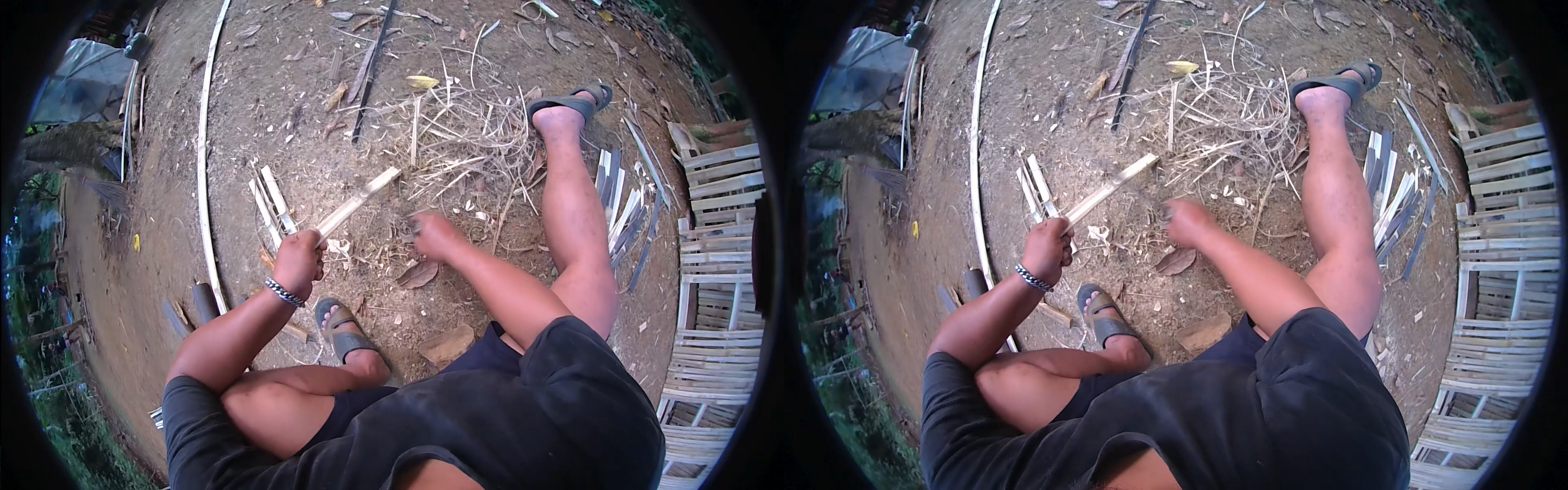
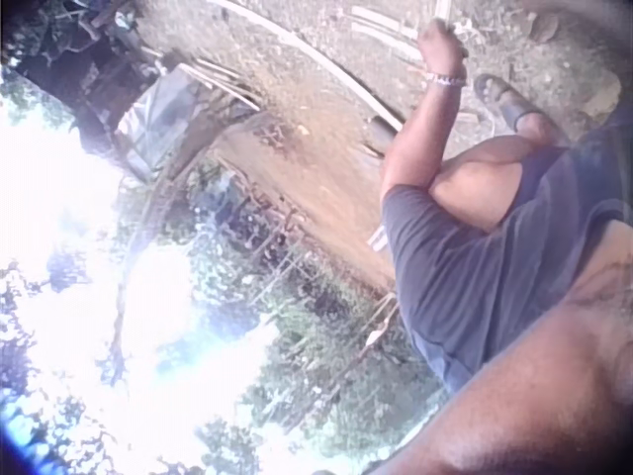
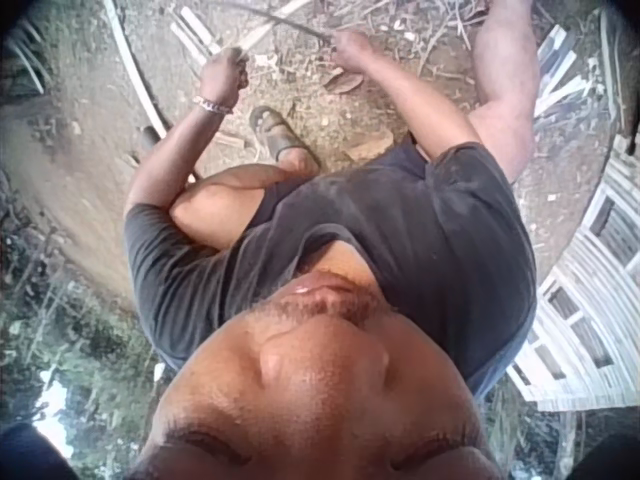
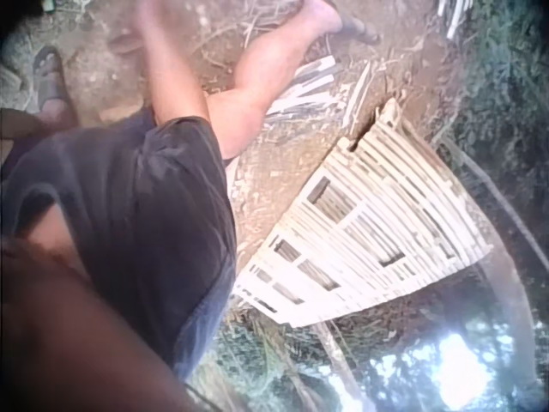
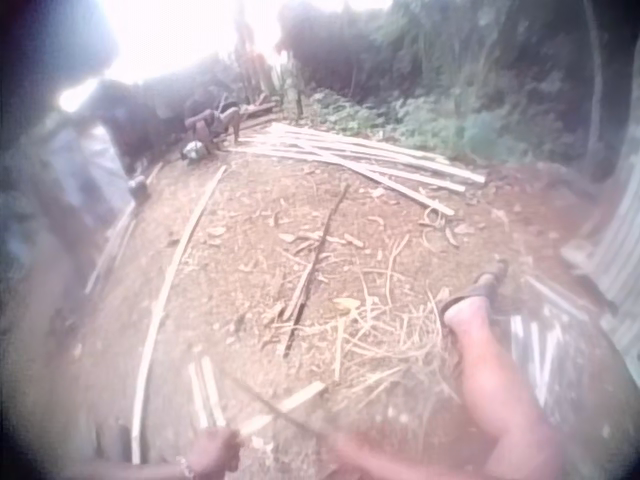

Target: The person shaves a thin strip of bamboo using a knife while sitting on the ground, creating a pile of wood shavings.

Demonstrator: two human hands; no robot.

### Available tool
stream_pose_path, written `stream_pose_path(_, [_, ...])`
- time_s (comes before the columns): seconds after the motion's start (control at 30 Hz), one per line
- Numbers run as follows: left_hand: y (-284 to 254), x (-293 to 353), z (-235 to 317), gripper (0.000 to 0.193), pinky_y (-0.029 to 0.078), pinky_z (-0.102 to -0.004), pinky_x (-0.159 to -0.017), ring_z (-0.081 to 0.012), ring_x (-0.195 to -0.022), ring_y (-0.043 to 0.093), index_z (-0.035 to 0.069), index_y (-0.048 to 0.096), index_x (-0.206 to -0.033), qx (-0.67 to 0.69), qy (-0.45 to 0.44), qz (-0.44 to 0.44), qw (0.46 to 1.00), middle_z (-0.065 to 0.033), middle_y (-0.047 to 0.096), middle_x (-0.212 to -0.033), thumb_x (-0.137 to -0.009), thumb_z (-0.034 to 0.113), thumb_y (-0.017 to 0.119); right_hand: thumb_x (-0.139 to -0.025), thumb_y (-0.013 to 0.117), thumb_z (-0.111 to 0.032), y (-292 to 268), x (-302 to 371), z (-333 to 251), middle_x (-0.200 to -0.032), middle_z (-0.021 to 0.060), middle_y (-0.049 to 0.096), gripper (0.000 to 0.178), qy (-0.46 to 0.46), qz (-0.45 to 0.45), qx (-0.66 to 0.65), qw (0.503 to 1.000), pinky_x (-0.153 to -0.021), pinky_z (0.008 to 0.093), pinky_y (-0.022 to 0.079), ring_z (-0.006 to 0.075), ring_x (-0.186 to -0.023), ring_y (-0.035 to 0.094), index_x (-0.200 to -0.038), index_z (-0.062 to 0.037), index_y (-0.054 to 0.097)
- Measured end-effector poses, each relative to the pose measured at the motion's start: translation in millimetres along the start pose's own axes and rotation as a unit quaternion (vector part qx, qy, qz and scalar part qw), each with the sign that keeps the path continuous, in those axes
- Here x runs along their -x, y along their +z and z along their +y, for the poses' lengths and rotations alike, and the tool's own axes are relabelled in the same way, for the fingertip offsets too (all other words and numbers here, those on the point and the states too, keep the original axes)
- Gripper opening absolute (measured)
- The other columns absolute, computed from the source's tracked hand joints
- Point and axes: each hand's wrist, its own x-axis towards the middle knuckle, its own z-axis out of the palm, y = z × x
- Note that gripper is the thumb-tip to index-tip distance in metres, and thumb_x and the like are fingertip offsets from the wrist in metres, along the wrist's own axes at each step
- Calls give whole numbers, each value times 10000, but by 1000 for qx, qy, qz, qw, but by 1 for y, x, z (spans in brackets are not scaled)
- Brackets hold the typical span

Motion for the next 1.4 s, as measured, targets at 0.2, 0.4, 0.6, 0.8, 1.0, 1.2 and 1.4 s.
stream_pose_path(0.2, [-3, -2, 3, 235, 311, -296, -378, -121, -412, 362, 58, 557, -730, 15, -5, 19, 1000, 4, 432, -558, -908, 206, 518, -884, 573, -82, -9, 11, -19, -1113, 209, 682, 398, 15, -23, -18, 999, -889, 431, 539, 319, -1008, 679, -1280, -54, 600])
stream_pose_path(0.4, [3, -12, 16, 224, 287, -289, -374, -110, -397, 344, 60, 544, -743, 35, 0, 11, 999, 13, 418, -551, -915, 201, 515, -872, 596, -110, -7, -21, 56, -1098, 229, 683, 331, 56, 81, 17, 995, -893, 460, 537, 363, -998, 676, -1193, -38, 631])
stream_pose_path(0.6, [-6, -13, 6, 231, 271, -285, -374, -100, -392, 331, 68, 529, -735, 49, -23, 9, 998, 24, 402, -548, -922, 203, 517, -873, 594, -140, 22, -14, 63, -1045, 240, 692, 271, 59, 90, -19, 994, -867, 454, 544, 368, -955, 686, -1098, -18, 681])
stream_pose_path(0.8, [-32, -31, 8, 287, 388, -283, -391, -101, -431, 479, 45, 583, -781, -128, 74, -41, 988, 11, 473, -550, -947, 278, 594, -847, 681, -205, 19, -36, 93, -913, 167, 722, 228, 48, 82, -176, 980, -727, 410, 542, 307, -791, 691, -990, -29, 707])
stream_pose_path(1.0, [-35, -8, 43, 346, 518, -406, -605, -247, -573, 648, -25, 676, -917, -430, 236, -23, 871, -151, 633, -622, -952, 317, 635, -805, 705, -155, 28, -25, 79, -833, 76, 700, 229, 41, 97, -291, 951, -665, 352, 513, 199, -705, 648, -999, -36, 679])
stream_pose_path(1.2, [-41, -2, 38, 336, 487, -409, -585, -250, -559, 622, -8, 698, -914, -487, 266, -9, 832, -165, 623, -626, -950, 321, 643, -804, 697, -200, 18, -21, 59, -913, 136, 716, 307, 34, 140, -205, 968, -753, 380, 527, 258, -812, 686, -1062, -35, 672])
stream_pose_path(1.4, [-38, 4, 35, 335, 494, -416, -582, -295, -559, 633, -13, 677, -833, -480, 300, 7, 824, -175, 628, -630, -954, 296, 632, -860, 690, -278, 7, 7, 20, -924, 162, 709, 417, -22, 199, -96, 975, -820, 423, 526, 307, -879, 695, -1192, -33, 625])
